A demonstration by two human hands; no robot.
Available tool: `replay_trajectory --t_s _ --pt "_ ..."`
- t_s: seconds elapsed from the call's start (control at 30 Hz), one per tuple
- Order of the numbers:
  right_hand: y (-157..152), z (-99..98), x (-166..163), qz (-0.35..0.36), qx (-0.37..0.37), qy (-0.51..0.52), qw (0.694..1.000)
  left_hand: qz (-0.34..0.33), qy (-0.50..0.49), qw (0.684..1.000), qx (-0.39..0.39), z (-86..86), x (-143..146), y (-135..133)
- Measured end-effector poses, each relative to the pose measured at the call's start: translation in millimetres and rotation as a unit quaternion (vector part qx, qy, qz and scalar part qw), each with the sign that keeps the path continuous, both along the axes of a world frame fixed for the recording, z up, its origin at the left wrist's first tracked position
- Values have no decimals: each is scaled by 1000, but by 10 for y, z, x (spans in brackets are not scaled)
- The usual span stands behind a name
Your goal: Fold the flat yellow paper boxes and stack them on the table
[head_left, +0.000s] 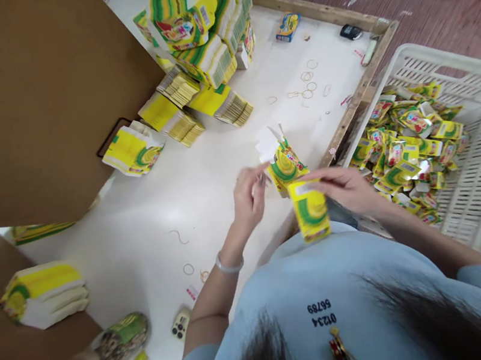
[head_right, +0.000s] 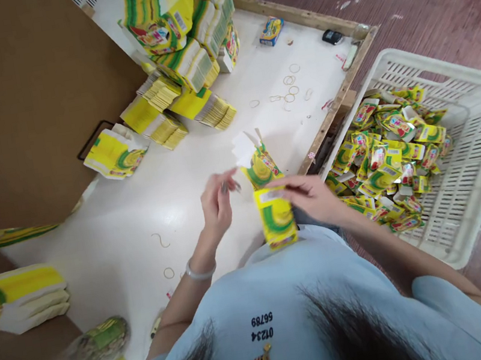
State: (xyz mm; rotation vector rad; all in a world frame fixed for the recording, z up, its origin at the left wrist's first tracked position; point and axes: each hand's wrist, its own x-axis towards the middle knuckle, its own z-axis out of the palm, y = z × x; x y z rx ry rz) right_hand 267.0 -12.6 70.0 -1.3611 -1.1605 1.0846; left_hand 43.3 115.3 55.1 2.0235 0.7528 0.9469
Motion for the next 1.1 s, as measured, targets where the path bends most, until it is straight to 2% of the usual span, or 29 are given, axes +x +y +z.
replay_trajectory --t_s 0.03,0.07,0.1,0.17,0.2,0.23,0.27,0.3,0.43,0.5,0.6,0.7,0.8,0.87,0.93,1.03,1.1 --pt "-40 24 178 -46 8 -85 995 42 18 999 22 -59 102 200" --pt "-84 54 367 -86 2 -188 978 80 37 996 29 -124 210 403" --pt "-130 86 550 -112 -19 -307 945 106 54 993 24 -189 320 598" --pt "-212 140 831 -152 -68 -518 839 125 99 987 -7 -301 517 932" --pt "-241 151 910 -160 -82 -588 788 113 121 986 -21 -337 595 1060" --pt "-255 149 946 -161 -83 -630 755 95 142 985 -30 -357 655 1159" --pt "-250 133 942 -156 -72 -646 744 72 157 985 -30 -360 695 1233" --pt "-224 106 905 -146 -53 -642 751 50 167 985 -21 -345 716 1284" --pt "106 -28 573 -125 42 -551 824 19 151 986 66 -162 669 1325" --pt "376 -67 358 -135 107 -497 850 18 117 988 99 -30 623 1263" --pt "785 -85 28 -159 191 -420 873 32 54 993 99 191 563 1072" --pt "1032 -87 -246 -158 196 -358 899 61 -7 996 67 419 488 826" --pt "1039 -74 -397 -142 183 -302 925 76 -50 995 29 573 372 605" --pt "953 -43 -444 -138 199 -263 934 64 -84 994 0 573 295 469" --pt "850 4 -488 -152 216 -212 941 10 -110 994 -15 468 252 318" --pt "735 77 -582 -186 225 -121 949 -111 -81 990 -13 171 270 52" --pt "687 117 -645 -196 220 -78 952 -155 -62 985 -36 -28 311 -117"
